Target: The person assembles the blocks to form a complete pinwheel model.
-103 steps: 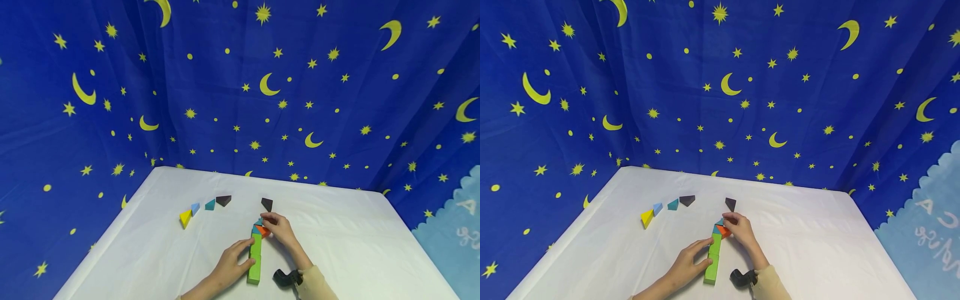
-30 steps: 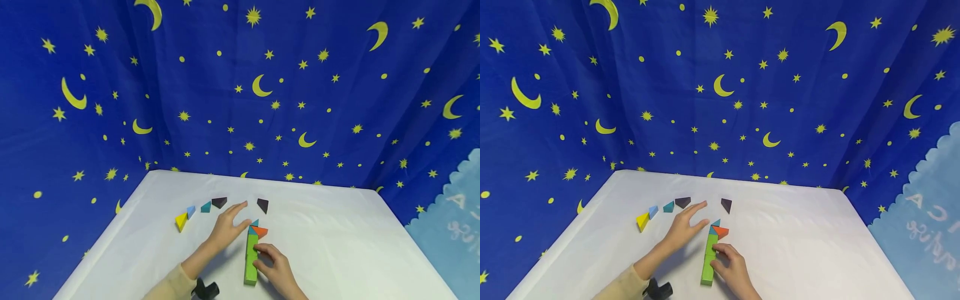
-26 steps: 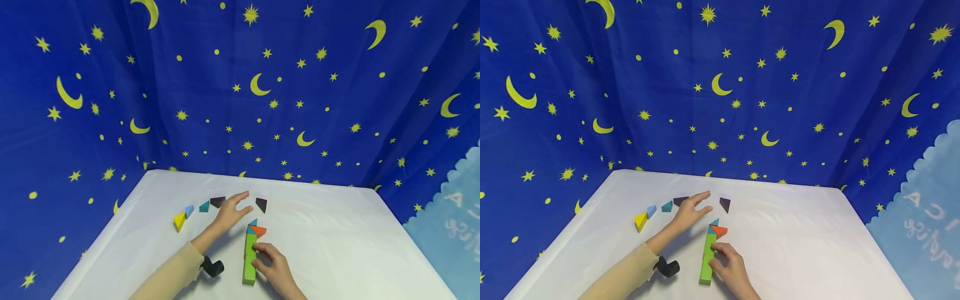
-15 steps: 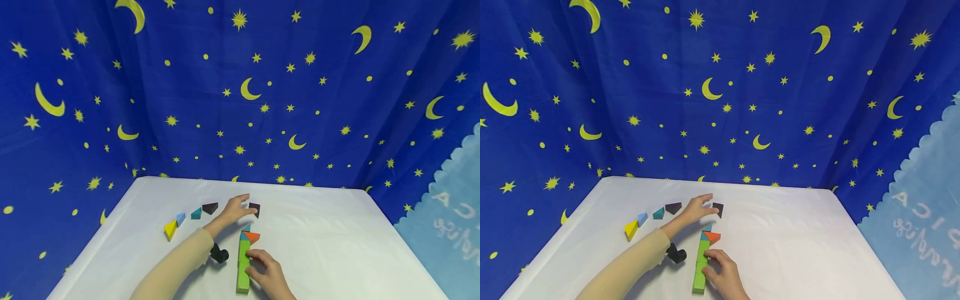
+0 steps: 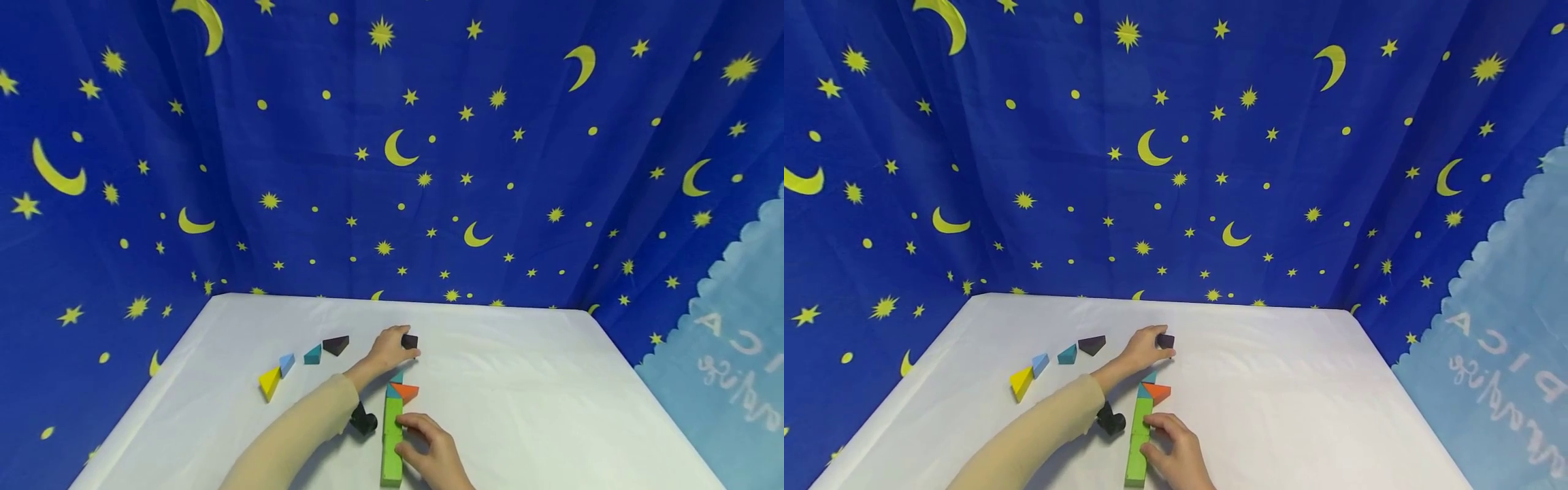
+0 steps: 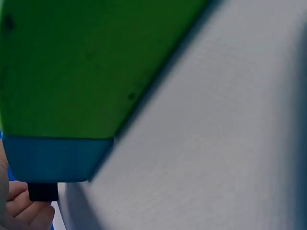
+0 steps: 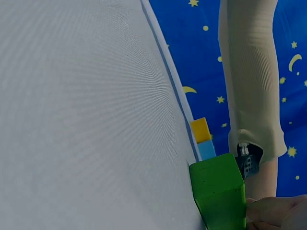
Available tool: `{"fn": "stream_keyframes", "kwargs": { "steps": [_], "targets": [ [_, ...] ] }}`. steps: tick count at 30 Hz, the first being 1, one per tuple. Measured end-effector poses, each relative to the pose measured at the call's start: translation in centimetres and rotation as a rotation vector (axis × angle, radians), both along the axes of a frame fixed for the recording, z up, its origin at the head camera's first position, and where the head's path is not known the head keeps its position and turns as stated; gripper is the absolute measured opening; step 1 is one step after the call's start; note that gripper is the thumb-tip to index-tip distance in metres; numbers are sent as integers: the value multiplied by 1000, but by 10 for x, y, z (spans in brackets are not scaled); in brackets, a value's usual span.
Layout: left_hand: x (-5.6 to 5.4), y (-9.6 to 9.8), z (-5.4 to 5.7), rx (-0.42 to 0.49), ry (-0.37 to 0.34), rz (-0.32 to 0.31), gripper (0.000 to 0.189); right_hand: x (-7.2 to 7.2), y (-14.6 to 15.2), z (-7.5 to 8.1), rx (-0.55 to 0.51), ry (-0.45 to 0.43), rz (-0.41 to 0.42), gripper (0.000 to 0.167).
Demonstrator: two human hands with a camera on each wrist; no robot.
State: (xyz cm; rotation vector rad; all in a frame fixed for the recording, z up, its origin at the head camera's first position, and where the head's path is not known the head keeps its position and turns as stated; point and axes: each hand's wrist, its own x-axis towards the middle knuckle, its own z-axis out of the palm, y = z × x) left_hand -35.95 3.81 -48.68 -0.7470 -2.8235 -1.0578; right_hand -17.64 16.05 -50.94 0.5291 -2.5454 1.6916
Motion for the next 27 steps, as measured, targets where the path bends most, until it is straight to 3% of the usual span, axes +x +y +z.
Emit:
{"fn": "stream_keyframes", "kwargs": {
  "steps": [3,6,10,13,16,20,27],
  "targets": [
    [0,-4,1,2,6,-15,60,2,-2,2,-3,-18,-2,36],
    [-1,-14,5,54,12,-69,59,2,-3,4,-9,-28,-8,37],
    [0,-32,12,131,-30,-171,62,1,-3,4,-1,-18,-22,38],
    [2,-46,14,136,-73,-216,64,1,-2,1,-2,20,-19,37],
    [6,-57,12,118,-85,-236,67,1,-2,0,-3,31,-12,36],
    [11,-67,7,108,-97,-257,69,0,-2,2,4,-23,-13,39],
    [18,-76,-2,145,-145,-364,79,2,-1,1,-27,-8,0,39]
  ]
}}
